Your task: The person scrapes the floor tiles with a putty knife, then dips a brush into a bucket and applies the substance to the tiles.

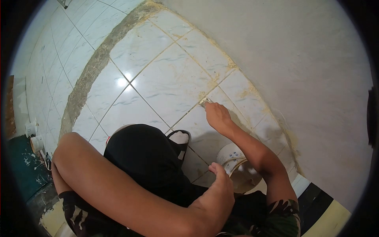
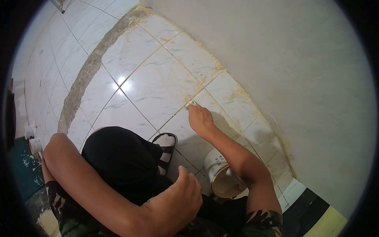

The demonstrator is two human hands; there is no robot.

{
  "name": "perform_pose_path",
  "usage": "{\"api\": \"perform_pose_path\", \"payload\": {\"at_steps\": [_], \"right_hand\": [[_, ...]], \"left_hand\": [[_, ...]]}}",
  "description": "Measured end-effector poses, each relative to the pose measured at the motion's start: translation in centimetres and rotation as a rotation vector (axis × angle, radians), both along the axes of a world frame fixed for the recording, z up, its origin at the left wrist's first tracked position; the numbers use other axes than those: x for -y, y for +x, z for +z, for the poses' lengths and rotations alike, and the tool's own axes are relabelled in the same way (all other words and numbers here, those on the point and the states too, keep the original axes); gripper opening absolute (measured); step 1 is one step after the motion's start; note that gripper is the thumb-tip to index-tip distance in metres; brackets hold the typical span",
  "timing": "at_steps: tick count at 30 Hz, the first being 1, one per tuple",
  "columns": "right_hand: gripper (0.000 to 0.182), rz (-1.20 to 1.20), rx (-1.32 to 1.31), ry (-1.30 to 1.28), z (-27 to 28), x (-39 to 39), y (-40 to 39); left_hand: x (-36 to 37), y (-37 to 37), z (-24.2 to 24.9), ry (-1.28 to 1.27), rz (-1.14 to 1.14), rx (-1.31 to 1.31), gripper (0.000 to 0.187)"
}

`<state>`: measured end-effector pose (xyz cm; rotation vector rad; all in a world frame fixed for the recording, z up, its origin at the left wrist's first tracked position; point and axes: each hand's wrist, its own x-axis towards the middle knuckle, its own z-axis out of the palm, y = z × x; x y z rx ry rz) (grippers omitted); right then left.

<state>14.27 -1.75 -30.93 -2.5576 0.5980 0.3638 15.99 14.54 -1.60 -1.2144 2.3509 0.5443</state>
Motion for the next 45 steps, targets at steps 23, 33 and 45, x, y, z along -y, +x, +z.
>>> {"api": "perform_pose_path", "payload": {"at_steps": [23, 33, 45], "right_hand": [[0.023, 0.012, -0.12, 0.097, 1.7, -1.7, 0.3], [0.02, 0.032, -0.209, 0.12, 1.0, -1.3, 0.0], [0.018, -0.004, -0.214, 0.104, 0.4, 3.6, 0.7]], "left_hand": [[-0.1, 1.0, 0.9, 0.024, -0.05, 0.0, 0.045], [0.1, 1.0, 0.3, 0.045, -0.045, -0.036, 0.043], [0.4, 1.3, -0.3, 0.006, -0.017, -0.028, 0.042]]}}
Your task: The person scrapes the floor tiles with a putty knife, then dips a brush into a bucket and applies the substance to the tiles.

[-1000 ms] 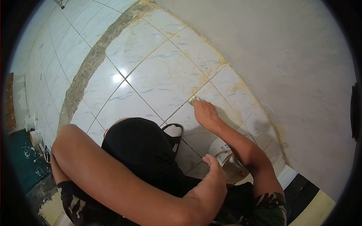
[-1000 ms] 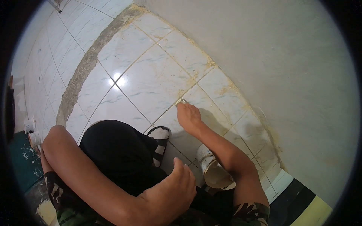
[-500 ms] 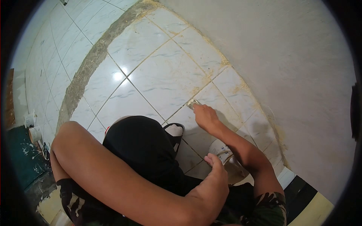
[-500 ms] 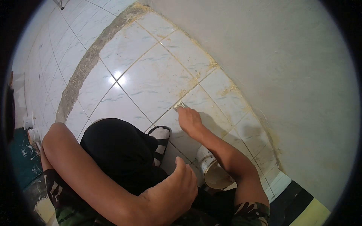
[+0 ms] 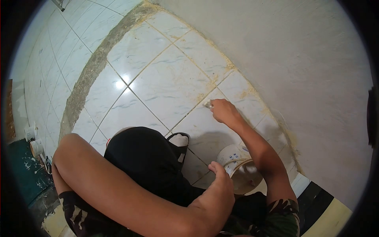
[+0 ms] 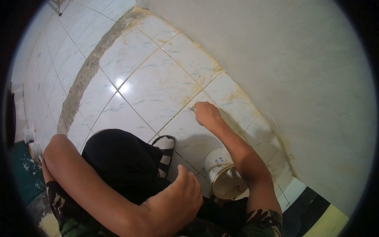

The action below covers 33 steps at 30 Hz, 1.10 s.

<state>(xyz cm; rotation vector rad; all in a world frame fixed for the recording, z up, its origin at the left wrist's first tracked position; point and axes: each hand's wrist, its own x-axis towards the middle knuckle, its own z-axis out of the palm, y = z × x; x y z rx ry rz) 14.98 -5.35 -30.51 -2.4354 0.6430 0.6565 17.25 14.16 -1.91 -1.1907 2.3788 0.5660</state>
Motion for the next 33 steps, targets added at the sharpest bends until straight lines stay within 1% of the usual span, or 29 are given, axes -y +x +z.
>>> {"api": "perform_pose_path", "payload": {"at_steps": [2, 4, 6, 7, 8, 9, 10, 12, 13, 14, 15, 16, 18, 19, 21, 23, 25, 26, 27, 28, 30, 31, 33], "right_hand": [[0.018, -0.046, 0.058, -0.026, -0.1, 0.4, 0.1], [0.018, -0.1, 0.11, -0.053, -0.2, 0.9, -0.2], [0.017, -0.008, 0.037, 0.01, -0.3, 2.1, -0.1], [0.017, -0.007, 0.04, 0.009, -0.4, 2.2, 0.2], [0.017, -0.006, 0.073, -0.069, -0.5, 2.0, 0.3], [0.017, -0.007, 0.103, -0.147, -0.6, 1.8, 0.1], [0.017, -0.012, 0.1, -0.148, -0.5, 2.0, -0.1], [0.015, -0.075, 0.091, -0.021, -0.2, 2.8, -0.2], [0.015, -0.07, 0.093, -0.023, -0.5, 3.4, 0.2], [0.014, -0.041, 0.094, -0.103, -1.0, 4.2, 0.8], [0.014, -0.017, 0.088, -0.179, -1.2, 4.5, 0.9], [0.014, -0.025, 0.081, -0.174, -1.4, 4.4, 0.6], [0.015, -0.153, 0.191, -0.077, -1.5, 4.9, 1.3], [0.015, -0.158, 0.201, -0.082, -1.3, 5.6, 1.6], [0.017, -0.02, 0.006, -0.083, -0.8, 7.1, 0.9], [0.018, -0.055, 0.009, -0.11, -0.5, 8.2, 0.1], [0.02, -0.076, 0.023, -0.147, -0.5, 9.8, -0.6], [0.02, -0.123, 0.075, -0.132, -0.9, 10.8, -1.2], [0.021, -0.167, 0.123, -0.113, -0.4, 11.0, -1.2], [0.021, -0.17, 0.117, -0.11, -0.3, 11.0, -0.7], [0.022, -0.208, 0.05, -0.189, 0.1, 11.5, 0.6], [0.022, -0.212, 0.048, -0.191, 0.1, 12.0, 0.7], [0.02, -0.17, -0.034, -0.169, 0.4, 12.8, 1.7]], "left_hand": [[0.4, 0.9, 1.0, 0.018, -0.033, -0.017, 0.042], [0.7, 2.0, 2.8, 0.061, 0.048, -0.041, 0.048], [0.4, 0.6, 0.6, 0.037, 0.034, -0.028, 0.044], [0.6, 0.4, 0.1, 0.022, 0.016, -0.018, 0.041], [0.4, 0.2, -0.1, 0.024, 0.013, -0.021, 0.041], [0.4, 0.4, 0.0, 0.027, 0.011, -0.046, 0.041], [0.4, 0.6, 0.0, 0.026, 0.01, -0.066, 0.041], [0.5, 0.7, -0.1, 0.002, 0.019, -0.048, 0.041], [0.6, 0.8, -0.1, -0.015, 0.031, -0.031, 0.04], [0.6, 1.0, 0.2, -0.015, 0.033, -0.028, 0.04], [1.1, 2.0, 1.5, 0.005, 0.065, -0.034, 0.045], [1.4, 2.4, 2.2, 0.025, 0.091, -0.041, 0.05], [1.6, 2.6, 2.1, 0.039, 0.082, -0.055, 0.05], [1.8, 2.8, 2.1, 0.057, 0.081, -0.073, 0.05], [2.2, 3.5, 2.4, 0.093, 0.085, -0.081, 0.05], [2.7, 3.9, 2.2, 0.125, 0.074, -0.097, 0.05], [3.1, 4.1, 1.1, 0.224, 0.081, -0.117, 0.05], [2.9, 4.2, 1.1, 0.218, 0.079, -0.114, 0.05], [2.7, 4.5, 1.4, 0.137, 0.088, -0.116, 0.051], [2.8, 4.6, 1.6, 0.06, 0.095, -0.122, 0.051], [3.6, 4.8, 1.5, 0.097, 0.084, -0.139, 0.052], [4.0, 4.9, 1.5, 0.127, 0.077, -0.143, 0.053], [4.8, 5.1, 1.7, 0.135, 0.065, -0.127, 0.053]]}}
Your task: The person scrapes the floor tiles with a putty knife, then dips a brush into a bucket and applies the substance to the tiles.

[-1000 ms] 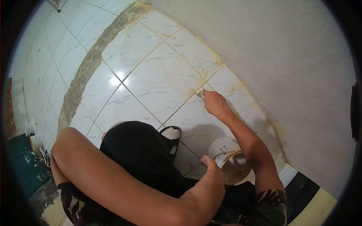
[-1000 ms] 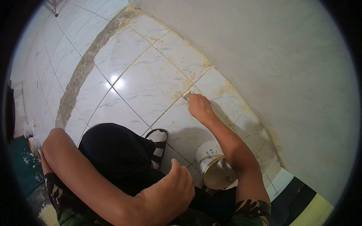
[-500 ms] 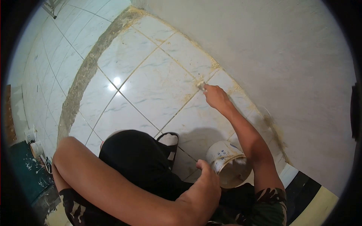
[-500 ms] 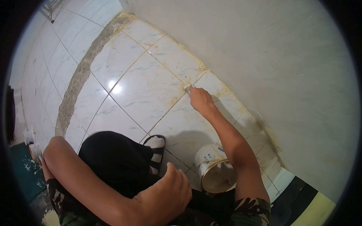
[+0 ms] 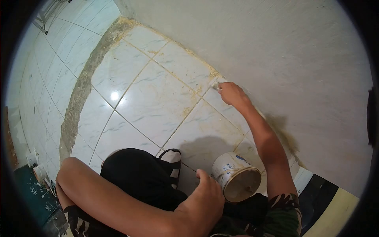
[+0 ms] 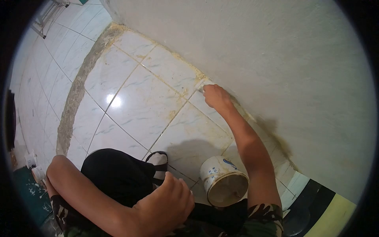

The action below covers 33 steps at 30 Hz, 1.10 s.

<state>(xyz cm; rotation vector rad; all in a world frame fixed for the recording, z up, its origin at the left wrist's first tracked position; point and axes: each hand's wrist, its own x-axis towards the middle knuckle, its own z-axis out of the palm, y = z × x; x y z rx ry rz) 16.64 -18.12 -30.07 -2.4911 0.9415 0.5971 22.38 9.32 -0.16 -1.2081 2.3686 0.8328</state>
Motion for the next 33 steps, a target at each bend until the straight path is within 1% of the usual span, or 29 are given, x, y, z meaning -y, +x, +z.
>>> {"api": "perform_pose_path", "payload": {"at_steps": [2, 4, 7, 9, 10, 11, 13, 16, 18, 20, 22, 23, 24, 25, 28, 30, 31, 33], "right_hand": [[0.02, 0.036, -0.038, -0.022, 0.8, 1.1, 0.7], [0.02, 0.064, -0.086, -0.041, 0.8, 1.8, 0.5], [0.02, 0.072, -0.006, 0.003, 0.7, 2.9, 0.3], [0.02, 0.128, -0.093, -0.023, 0.9, 3.0, 0.7], [0.02, 0.131, -0.096, -0.019, 0.4, 2.9, 0.7], [0.02, 0.108, -0.066, -0.004, -0.3, 2.8, 0.4], [0.021, 0.089, -0.035, 0.0, -0.1, 2.9, 0.3], [0.025, 0.121, -0.095, -0.019, -0.3, 3.1, 0.8], [0.022, 0.045, -0.044, -0.004, -0.9, 2.8, 0.2], [0.022, 0.035, -0.064, -0.008, -0.2, 3.3, 0.4], [0.022, 0.026, -0.086, 0.0, -0.3, 3.3, 0.5], [0.023, -0.012, -0.031, 0.007, -0.7, 3.2, 0.2], [0.023, -0.052, 0.026, 0.01, -0.8, 3.2, 0.0], [0.023, -0.054, 0.025, 0.006, -0.6, 3.6, -0.3], [0.024, 0.014, -0.053, 0.07, -0.1, 4.5, 0.0], [0.026, 0.0, 0.031, 0.014, -0.7, 3.6, -0.1], [0.026, -0.001, 0.03, 0.009, -0.9, 3.1, -0.5], [0.032, -0.111, 0.077, 0.04, -1.8, 2.2, -0.7]], "left_hand": [[0.3, -0.1, -0.2, 0.014, -0.007, 0.003, 0.054], [0.1, -0.3, -0.6, 0.035, -0.012, -0.006, 0.058], [0.2, 0.1, -1.0, 0.019, -0.01, -0.01, 0.063], [0.6, 0.5, -0.1, 0.018, -0.011, -0.004, 0.065], [0.8, 0.7, 0.3, 0.033, -0.021, -0.01, 0.067], [0.9, 0.9, 0.5, 0.04, -0.026, -0.014, 0.067], [1.0, 1.3, 0.6, 0.055, -0.009, -0.039, 0.066], [0.5, -0.1, -0.8, 0.028, 0.018, 0.03, 0.063], [0.2, 0.0, -0.7, 0.055, 0.008, 0.006, 0.06], [-0.1, -0.2, -1.1, 0.057, 0.01, -0.009, 0.057], [-0.5, -0.5, -2.2, -0.041, 0.017, -0.003, 0.054], [-1.0, -0.7, -2.1, -0.036, 0.013, -0.005, 0.054], [-0.5, -0.1, -0.9, -0.015, 0.008, -0.01, 0.055], [-0.1, 0.2, -0.2, 0.0, 0.008, -0.015, 0.055], [-0.4, 0.0, -0.4, -0.027, 0.009, -0.002, 0.056], [-0.3, 0.2, -0.3, 0.009, 0.023, -0.026, 0.056], [-0.2, 0.2, -0.2, 0.035, 0.048, -0.05, 0.055], [-0.4, -0.2, -0.2, 0.0, 0.032, -0.008, 0.055]]}}
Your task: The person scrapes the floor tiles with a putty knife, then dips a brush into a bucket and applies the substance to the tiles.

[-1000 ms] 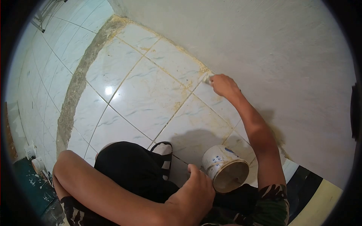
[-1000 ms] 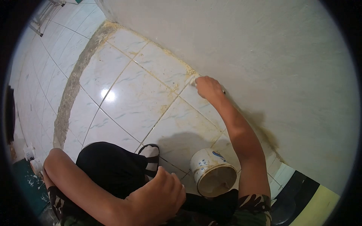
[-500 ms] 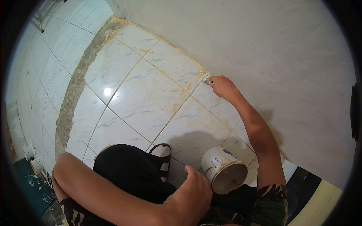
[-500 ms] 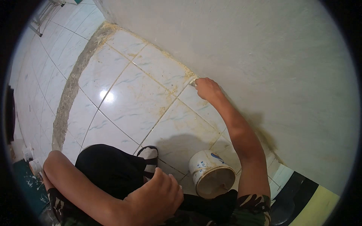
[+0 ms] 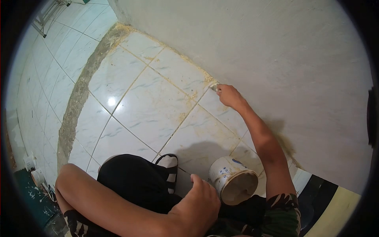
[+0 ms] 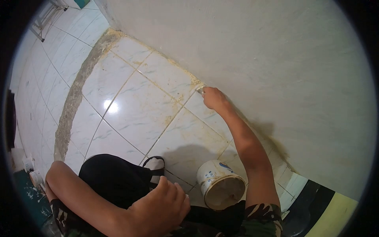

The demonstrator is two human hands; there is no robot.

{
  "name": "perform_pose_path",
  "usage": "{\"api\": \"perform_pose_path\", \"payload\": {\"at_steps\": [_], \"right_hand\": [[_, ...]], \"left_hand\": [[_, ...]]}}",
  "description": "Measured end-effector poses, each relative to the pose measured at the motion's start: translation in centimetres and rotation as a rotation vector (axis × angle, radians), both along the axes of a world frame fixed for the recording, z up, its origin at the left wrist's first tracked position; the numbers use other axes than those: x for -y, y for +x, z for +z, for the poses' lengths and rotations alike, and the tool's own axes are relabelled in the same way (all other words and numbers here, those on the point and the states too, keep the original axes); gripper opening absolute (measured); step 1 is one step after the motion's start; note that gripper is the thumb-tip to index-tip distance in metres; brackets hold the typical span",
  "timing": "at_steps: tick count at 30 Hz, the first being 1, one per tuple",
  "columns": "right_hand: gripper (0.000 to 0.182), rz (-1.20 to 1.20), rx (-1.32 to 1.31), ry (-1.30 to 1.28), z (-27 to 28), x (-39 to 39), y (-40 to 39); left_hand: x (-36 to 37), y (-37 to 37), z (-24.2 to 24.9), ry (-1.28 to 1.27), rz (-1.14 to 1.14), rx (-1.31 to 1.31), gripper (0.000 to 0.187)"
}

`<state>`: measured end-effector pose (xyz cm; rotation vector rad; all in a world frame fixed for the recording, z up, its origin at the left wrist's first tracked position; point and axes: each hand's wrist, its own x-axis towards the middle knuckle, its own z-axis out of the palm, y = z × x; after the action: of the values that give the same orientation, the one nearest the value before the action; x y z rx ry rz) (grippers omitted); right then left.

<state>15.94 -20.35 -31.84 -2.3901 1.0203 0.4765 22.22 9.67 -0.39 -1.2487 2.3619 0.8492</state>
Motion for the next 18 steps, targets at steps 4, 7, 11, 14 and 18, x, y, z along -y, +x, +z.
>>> {"api": "perform_pose_path", "payload": {"at_steps": [4, 7, 11, 14, 18], "right_hand": [[0.03, -0.09, 0.132, 0.033, -0.6, -1.0, -0.6], [0.025, -0.184, 0.227, 0.026, -1.9, -3.6, -1.0], [0.027, -0.292, 0.188, 0.016, -2.5, -4.9, 0.2], [0.026, -0.389, 0.054, 0.065, -2.2, -4.3, 2.6], [0.028, -0.479, 0.14, 0.016, -2.7, -5.0, 3.9]], "left_hand": [[-0.7, 0.2, -1.8, -0.102, -0.022, -0.112, 0.046], [0.0, 0.2, 0.3, 0.026, -0.063, -0.016, 0.055], [-1.0, -1.6, -2.7, -0.007, -0.101, -0.027, 0.058], [-0.1, -1.5, -2.7, 0.068, -0.196, -0.036, 0.055], [-0.7, -0.9, -4.2, 0.014, -0.197, -0.076, 0.041]]}}
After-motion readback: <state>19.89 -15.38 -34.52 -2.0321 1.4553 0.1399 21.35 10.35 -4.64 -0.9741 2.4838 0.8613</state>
